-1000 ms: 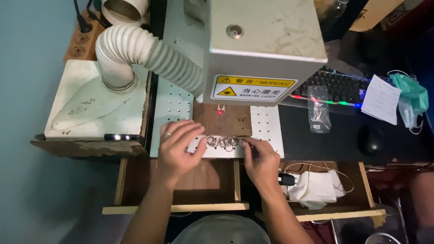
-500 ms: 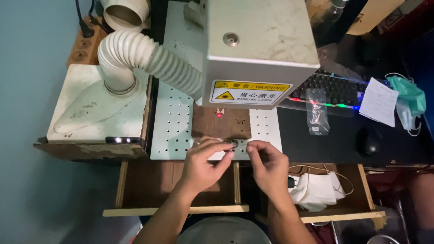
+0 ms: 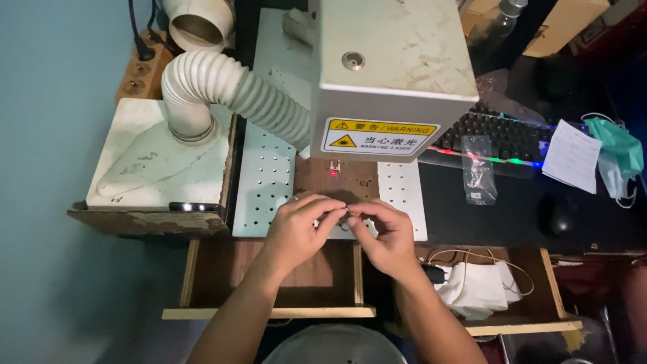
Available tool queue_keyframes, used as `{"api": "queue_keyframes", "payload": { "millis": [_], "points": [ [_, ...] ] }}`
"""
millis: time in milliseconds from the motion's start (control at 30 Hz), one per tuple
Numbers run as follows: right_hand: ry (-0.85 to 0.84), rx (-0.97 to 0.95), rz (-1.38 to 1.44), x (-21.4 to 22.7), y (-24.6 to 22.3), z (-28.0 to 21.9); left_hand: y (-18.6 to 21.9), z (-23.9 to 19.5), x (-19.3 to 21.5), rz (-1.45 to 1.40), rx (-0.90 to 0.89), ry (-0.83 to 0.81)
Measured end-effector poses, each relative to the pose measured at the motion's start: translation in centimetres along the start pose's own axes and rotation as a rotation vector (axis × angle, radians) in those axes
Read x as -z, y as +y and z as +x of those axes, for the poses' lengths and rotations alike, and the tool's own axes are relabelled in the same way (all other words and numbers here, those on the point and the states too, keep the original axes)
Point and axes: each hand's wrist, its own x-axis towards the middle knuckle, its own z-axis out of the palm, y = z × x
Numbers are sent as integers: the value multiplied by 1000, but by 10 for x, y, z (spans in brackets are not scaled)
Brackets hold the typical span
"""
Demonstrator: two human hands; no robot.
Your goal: A person is using a laser engraving machine to mark small jewelry pieces, placing each item on a jig for alignment before the laser fires.
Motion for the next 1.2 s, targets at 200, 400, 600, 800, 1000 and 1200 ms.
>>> {"api": "queue_keyframes", "payload": {
  "millis": [200,400,600,800,1000,1200],
  "points": [
    [-11,229,-323,-1,6,22,-21,-6,-12,85,-3,40],
    [-63,-32,-518,0,33,71,-56,14,6,385,146,6],
    [-38,-113,-518,-6,51,78,-65,25,-4,412,355,-106],
    [-68,-161,-512,-6,58,77,-63,34,-8,441,488,-131],
    [-64,-87,-480,-7,34,81,-72,31,-13,414,513,-164],
    [-115,-76,-492,-5,42,80,-67,33,-10,368,537,-200]
  ]
}}
